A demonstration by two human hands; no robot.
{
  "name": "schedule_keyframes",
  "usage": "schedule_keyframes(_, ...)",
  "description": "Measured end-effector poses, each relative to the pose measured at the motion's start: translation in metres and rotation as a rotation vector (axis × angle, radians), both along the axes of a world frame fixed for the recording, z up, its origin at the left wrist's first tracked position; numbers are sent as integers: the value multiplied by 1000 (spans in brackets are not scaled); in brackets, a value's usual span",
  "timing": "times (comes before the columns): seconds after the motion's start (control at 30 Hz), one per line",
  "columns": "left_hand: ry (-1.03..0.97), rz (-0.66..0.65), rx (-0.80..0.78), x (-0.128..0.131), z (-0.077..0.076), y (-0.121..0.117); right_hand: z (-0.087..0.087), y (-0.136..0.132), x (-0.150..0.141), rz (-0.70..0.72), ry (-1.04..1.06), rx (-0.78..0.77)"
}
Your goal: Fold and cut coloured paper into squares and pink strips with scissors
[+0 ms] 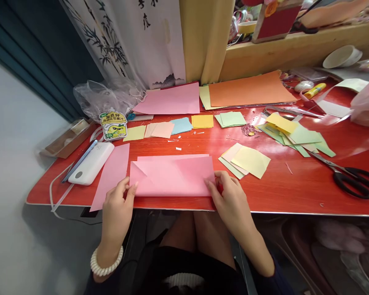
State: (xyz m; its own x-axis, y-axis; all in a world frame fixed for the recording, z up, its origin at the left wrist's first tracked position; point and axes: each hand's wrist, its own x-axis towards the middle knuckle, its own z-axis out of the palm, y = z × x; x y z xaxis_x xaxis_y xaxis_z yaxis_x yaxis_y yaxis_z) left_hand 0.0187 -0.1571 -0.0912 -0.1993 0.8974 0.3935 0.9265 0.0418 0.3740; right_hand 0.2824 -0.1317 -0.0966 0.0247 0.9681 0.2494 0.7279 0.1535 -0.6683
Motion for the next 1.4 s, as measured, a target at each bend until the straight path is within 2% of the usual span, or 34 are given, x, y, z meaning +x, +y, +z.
schedule_keyframes(0.17,71,73,-17,13,0,8,-3,4,-6,-104,-28,-29)
schedule_keyframes(0.4,152,5,48,17,-6,15,-7,4,-12,-158,-59,19)
schedule_keyframes(0.53,213,24,81,20,-4,15,-12,4,-13,-179,-98,68)
schedule_keyframes(0.77,263,7,89,15,0,4,-14,4,-10,-88,-293,146)
schedule_keyframes(0.93,244,-6,37,13,2,2,-17,2,-7,-49,-332,155)
schedule_keyframes(1.23,215,20,-35,14,-1,6,-17,5,-12,-101,-391,166)
schedule_keyframes(1.4,224,20,-53,15,1,7,-21,5,-10,-85,-424,172)
